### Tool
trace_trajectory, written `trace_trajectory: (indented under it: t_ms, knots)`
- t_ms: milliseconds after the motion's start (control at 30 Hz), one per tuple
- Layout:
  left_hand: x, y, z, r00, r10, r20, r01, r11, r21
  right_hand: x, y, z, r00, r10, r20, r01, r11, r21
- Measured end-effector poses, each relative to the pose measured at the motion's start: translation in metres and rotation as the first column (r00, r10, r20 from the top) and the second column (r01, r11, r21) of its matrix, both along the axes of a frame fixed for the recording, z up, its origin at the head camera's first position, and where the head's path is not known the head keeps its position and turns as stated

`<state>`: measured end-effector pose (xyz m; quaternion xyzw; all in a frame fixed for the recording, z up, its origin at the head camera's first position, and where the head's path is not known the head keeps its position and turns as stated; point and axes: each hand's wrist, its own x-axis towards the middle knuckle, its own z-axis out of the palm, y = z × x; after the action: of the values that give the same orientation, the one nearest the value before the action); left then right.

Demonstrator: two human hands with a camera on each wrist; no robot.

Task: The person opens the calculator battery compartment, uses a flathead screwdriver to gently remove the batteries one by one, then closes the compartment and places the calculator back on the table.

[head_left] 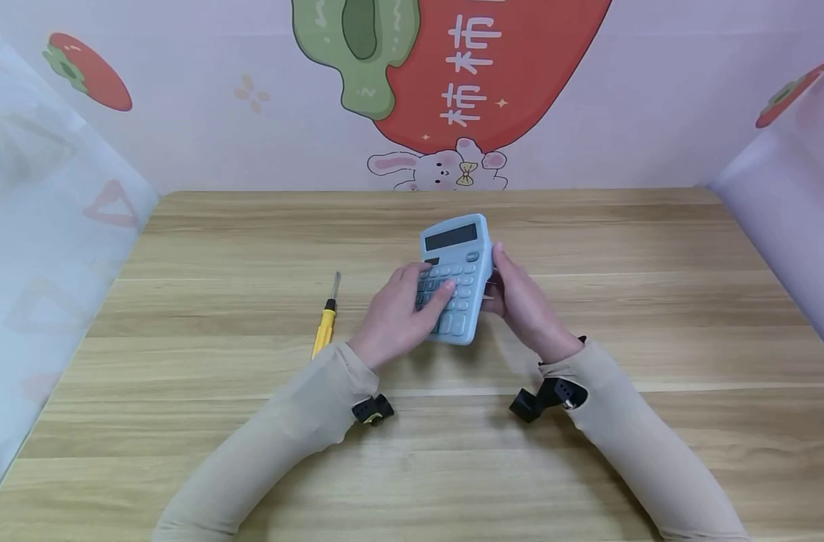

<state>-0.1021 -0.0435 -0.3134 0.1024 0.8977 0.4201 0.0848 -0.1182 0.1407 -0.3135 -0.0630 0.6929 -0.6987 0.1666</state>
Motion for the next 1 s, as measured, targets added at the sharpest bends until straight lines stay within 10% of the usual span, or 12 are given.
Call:
trace_trajectory:
  t_ms: [1000]
  knots:
    - [0.0035,0.0000,0.0051,0.975,-0.117,0.189,0.077,0.975,0.208,0.0005,-0.0014,-0.0093,0.995,0.070,0.075,-0.063,0.994,-0.088]
